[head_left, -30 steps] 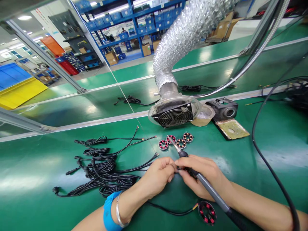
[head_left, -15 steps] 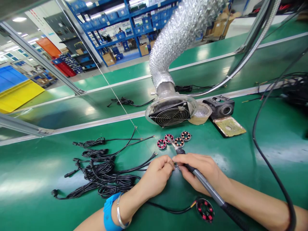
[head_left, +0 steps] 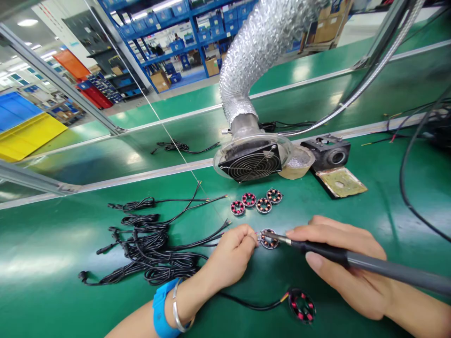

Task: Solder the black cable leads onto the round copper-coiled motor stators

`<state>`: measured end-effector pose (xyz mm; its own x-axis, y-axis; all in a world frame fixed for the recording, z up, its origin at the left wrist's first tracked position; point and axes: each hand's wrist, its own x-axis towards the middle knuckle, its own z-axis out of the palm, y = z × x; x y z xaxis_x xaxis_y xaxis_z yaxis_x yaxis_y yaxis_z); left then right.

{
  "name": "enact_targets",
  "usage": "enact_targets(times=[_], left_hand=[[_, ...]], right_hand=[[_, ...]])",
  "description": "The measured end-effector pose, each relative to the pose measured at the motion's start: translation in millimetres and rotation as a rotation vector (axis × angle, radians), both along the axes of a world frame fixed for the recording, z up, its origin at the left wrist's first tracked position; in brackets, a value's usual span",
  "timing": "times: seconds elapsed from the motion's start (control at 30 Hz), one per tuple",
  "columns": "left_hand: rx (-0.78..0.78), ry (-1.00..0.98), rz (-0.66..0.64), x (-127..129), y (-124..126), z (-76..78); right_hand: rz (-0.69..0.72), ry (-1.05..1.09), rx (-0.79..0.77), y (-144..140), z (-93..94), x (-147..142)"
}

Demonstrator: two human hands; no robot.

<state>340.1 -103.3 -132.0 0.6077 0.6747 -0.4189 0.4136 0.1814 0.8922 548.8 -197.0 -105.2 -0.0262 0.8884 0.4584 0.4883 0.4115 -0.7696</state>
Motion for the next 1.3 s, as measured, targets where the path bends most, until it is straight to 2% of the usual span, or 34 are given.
enact_targets(times=[0.57,1.3], left_hand=[[-0.024,0.000,0.002,0.3,-0.8,2.4],[-0.018,0.006,0.002,0.0,-1.0,2.1]], right_hand=[[0.012,0.080,-0.024,1.3,-0.4,-4.9],[0.025,0.032,0.017,0.2,4.3,-2.6]])
